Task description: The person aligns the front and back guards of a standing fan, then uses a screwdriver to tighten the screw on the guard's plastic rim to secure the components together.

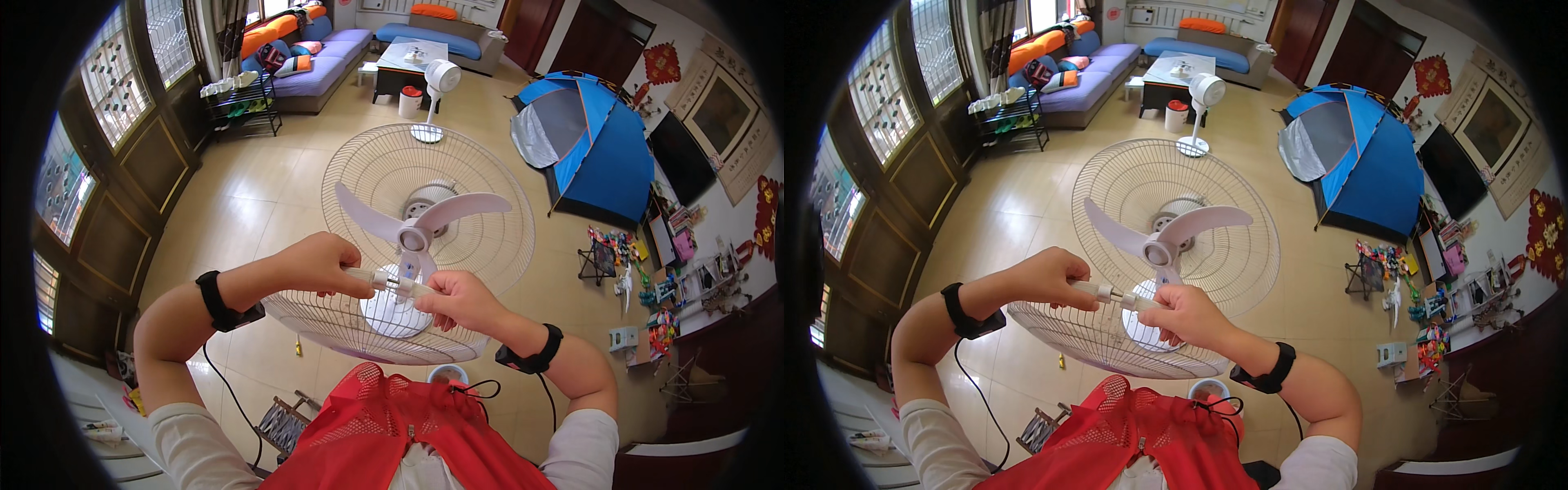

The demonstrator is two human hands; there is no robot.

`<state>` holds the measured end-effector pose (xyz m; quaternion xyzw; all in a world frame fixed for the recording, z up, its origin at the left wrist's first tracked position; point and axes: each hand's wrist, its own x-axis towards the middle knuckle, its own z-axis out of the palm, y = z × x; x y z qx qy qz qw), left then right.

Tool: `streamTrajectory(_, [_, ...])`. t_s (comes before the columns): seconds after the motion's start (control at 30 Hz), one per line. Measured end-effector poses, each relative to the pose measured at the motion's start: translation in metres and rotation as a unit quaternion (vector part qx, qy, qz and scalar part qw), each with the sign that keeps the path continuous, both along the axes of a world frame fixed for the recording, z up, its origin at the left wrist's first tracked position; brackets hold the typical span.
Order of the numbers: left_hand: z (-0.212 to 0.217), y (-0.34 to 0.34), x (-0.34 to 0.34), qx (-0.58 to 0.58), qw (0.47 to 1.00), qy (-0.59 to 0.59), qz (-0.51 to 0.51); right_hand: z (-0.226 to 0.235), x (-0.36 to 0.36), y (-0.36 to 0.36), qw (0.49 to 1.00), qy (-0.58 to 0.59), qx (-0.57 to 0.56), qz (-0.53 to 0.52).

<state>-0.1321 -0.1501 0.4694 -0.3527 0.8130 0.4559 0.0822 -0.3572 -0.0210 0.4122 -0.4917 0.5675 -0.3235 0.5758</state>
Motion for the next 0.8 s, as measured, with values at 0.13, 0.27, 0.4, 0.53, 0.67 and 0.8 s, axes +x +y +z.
streamTrajectory(0.13, [-0.004, 0.006, 0.002, -0.134, 0.991, -0.012, -0.002, 0.001, 0.001, 0.002, 1.000, -0.001, -0.006, 0.000])
streamTrajectory(0.27, [-0.011, 0.016, 0.003, -0.169, 0.984, 0.044, 0.019, -0.003, -0.001, 0.005, 1.000, 0.017, -0.021, 0.013])
streamTrajectory(0.4, [-0.019, 0.021, 0.002, -0.170, 0.984, 0.055, 0.008, -0.011, -0.006, 0.004, 0.998, 0.031, -0.022, 0.056])
streamTrajectory(0.53, [-0.027, 0.024, -0.001, -0.191, 0.980, 0.051, -0.023, -0.017, -0.010, 0.003, 0.993, 0.063, -0.042, 0.089])
streamTrajectory(0.67, [-0.032, 0.023, -0.003, -0.169, 0.985, 0.040, -0.017, -0.024, -0.007, 0.001, 0.999, 0.017, -0.039, 0.031])
streamTrajectory(0.8, [-0.037, 0.020, -0.002, -0.171, 0.985, 0.030, -0.017, -0.022, -0.001, -0.001, 0.995, 0.077, -0.058, 0.013])
